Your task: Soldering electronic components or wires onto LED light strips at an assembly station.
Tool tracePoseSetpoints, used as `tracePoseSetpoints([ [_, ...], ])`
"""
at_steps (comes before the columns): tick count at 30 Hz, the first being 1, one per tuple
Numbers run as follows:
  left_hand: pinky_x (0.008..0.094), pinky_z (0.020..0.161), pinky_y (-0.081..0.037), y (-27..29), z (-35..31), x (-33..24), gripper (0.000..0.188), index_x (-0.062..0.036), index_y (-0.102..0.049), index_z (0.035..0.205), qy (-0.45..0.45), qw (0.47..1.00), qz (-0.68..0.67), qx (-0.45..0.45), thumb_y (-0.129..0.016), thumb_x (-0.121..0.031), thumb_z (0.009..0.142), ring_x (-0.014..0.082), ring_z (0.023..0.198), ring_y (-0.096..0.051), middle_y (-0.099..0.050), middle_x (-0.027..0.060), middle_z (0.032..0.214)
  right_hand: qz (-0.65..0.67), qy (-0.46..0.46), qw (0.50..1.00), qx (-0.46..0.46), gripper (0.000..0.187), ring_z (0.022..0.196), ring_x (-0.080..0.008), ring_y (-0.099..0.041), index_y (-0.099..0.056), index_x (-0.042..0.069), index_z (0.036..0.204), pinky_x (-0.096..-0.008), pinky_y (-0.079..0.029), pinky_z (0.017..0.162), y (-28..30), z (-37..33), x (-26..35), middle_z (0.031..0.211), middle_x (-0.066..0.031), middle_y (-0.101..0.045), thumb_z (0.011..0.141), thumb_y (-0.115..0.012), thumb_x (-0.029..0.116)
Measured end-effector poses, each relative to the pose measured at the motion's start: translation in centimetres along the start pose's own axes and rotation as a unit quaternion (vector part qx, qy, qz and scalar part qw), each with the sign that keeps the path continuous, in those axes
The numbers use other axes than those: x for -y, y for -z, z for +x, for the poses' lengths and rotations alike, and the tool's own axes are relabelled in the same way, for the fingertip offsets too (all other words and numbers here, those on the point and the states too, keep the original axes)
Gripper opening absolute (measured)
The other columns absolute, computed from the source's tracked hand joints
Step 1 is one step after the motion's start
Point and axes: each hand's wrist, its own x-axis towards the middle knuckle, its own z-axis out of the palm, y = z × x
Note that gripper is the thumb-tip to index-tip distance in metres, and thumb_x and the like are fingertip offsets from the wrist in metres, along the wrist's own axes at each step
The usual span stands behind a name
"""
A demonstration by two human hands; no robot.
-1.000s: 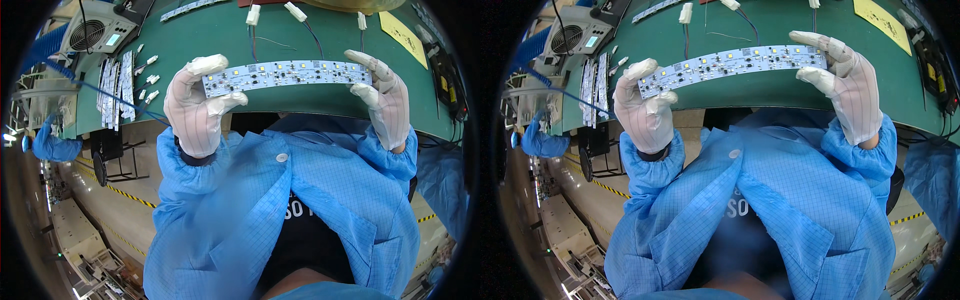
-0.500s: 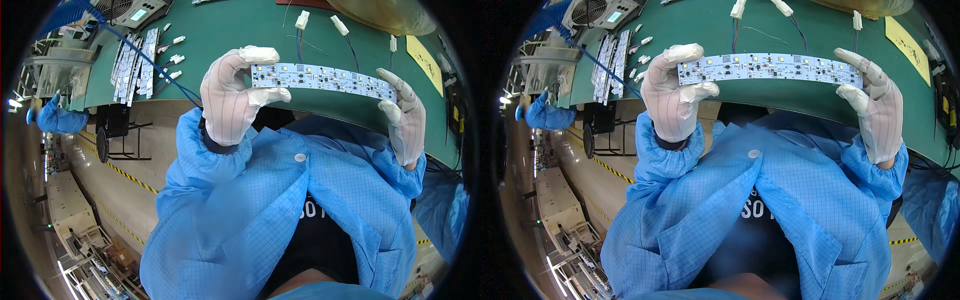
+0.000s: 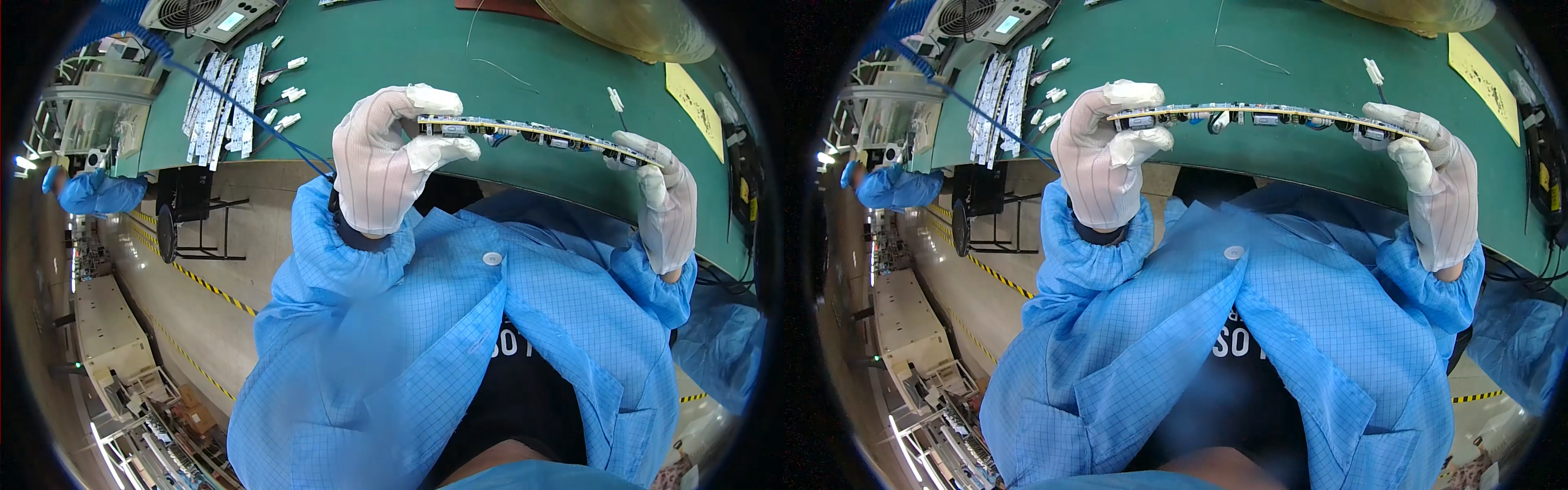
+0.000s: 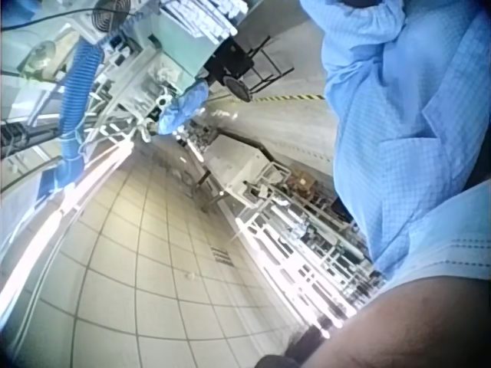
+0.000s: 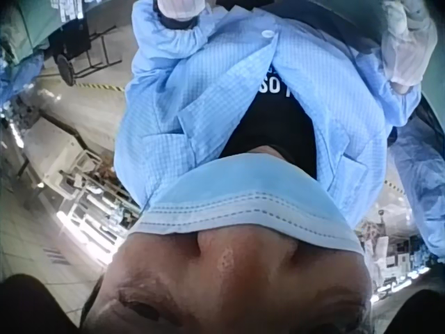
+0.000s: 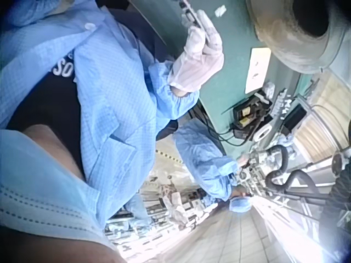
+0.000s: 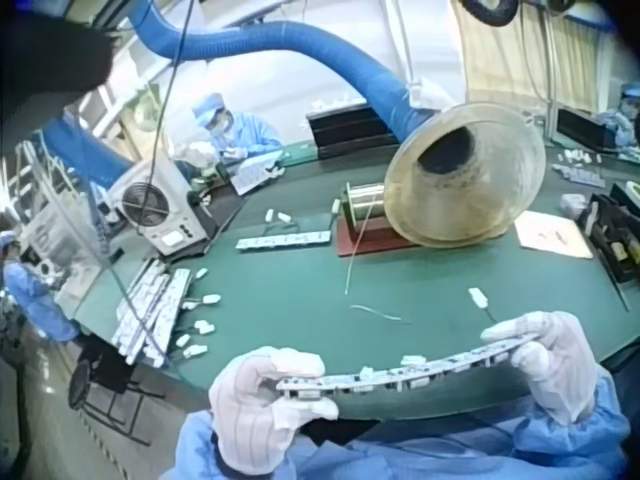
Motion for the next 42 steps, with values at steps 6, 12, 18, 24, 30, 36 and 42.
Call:
tracePoseSetpoints([
  [6,0.024,0.071,-0.048,0.1,0.0,-0.3,0.022,0.003,-0.059,0.094,0.02,0.999,0.029,-0.005,-0.062,0.003,0.073,0.0131,0.075,-0.058,-0.062,0.0079,0.088,0.017,0.011,1.0,0.0,0.046,0.084,-0.017,-0.06,-0.064,0.0,0.106,-0.0288,-0.044,0.083,-0.3,0.2,0.1,0.086,-0.0103,-0.067,0.086,-0.057,0.042],
  [12,0.0231,0.07,-0.048,-0.2,0.0,0.2,0.02,0.0043,-0.058,0.095,0.02,1.0,-0.007,-0.01,-0.062,0.002,0.075,0.0144,0.076,-0.059,-0.061,0.009,0.088,0.03,-0.003,1.0,0.0,0.043,0.084,-0.0161,-0.06,-0.063,-0.001,0.105,-0.027,-0.045,0.081,0.0,0.2,-0.2,0.087,-0.0104,-0.067,0.086,-0.059,0.038],
  [18,0.0246,0.067,-0.048,-0.4,0.0,0.1,0.024,0.002,-0.06,0.089,0.063,0.995,-0.056,-0.045,-0.064,0.008,0.066,0.0127,0.072,-0.057,-0.06,0.0076,0.082,0.057,-0.015,0.998,0.002,0.035,0.083,-0.0156,-0.061,-0.063,-0.001,0.105,-0.0254,-0.046,0.081,-0.2,0.3,0.3,0.089,-0.0104,-0.067,0.087,-0.058,0.029],
  [24,0.0229,0.06,-0.047,-0.3,0.4,-0.3,0.027,0.0049,-0.059,0.096,0.113,0.981,-0.156,-0.02,-0.065,-0.015,0.078,0.015,0.071,-0.06,-0.059,0.0102,0.087,0.064,-0.019,0.998,-0.007,0.031,0.084,-0.015,-0.06,-0.062,-0.002,0.107,-0.0248,-0.045,0.081,-0.3,0.2,1.5,0.091,-0.0111,-0.066,0.085,-0.059,0.019],
  [30,0.0226,0.051,-0.048,3.3,3.6,0.2,0.026,0.0062,-0.057,0.108,0.053,0.997,0.042,-0.022,-0.044,-0.011,0.094,0.0142,0.066,-0.06,-0.059,0.0136,0.099,0.083,0.051,0.995,-0.016,0.045,0.09,-0.0181,-0.059,-0.054,-0.001,0.119,-0.0278,-0.045,0.081,-0.9,0.1,1.8,0.097,-0.0129,-0.064,0.077,-0.063,0.013],
  [36,0.0253,0.075,-0.053,10.6,9.5,2.9,0.026,0.0043,-0.054,0.113,0.147,0.976,0.094,-0.133,-0.043,-0.011,0.095,0.0165,0.089,-0.059,-0.054,0.0127,0.112,0.107,-0.01,0.994,-0.028,0.035,0.09,-0.0184,-0.059,-0.057,-0.002,0.112,-0.029,-0.046,0.083,0.0,-0.1,0.0,0.096,-0.0125,-0.065,0.08,-0.059,0.01],
  [42,0.0262,0.078,-0.05,12.1,15.1,11.0,0.022,-0.0018,-0.059,0.108,0.146,0.971,0.049,-0.184,-0.057,-0.011,0.087,0.0112,0.095,-0.058,-0.06,0.0067,0.107,0.143,-0.059,0.987,-0.038,0.029,0.088,-0.0175,-0.059,-0.059,-0.003,0.108,-0.027,-0.046,0.083,-0.1,0.4,-0.7,0.096,-0.0115,-0.065,0.082,-0.056,0.007],
])
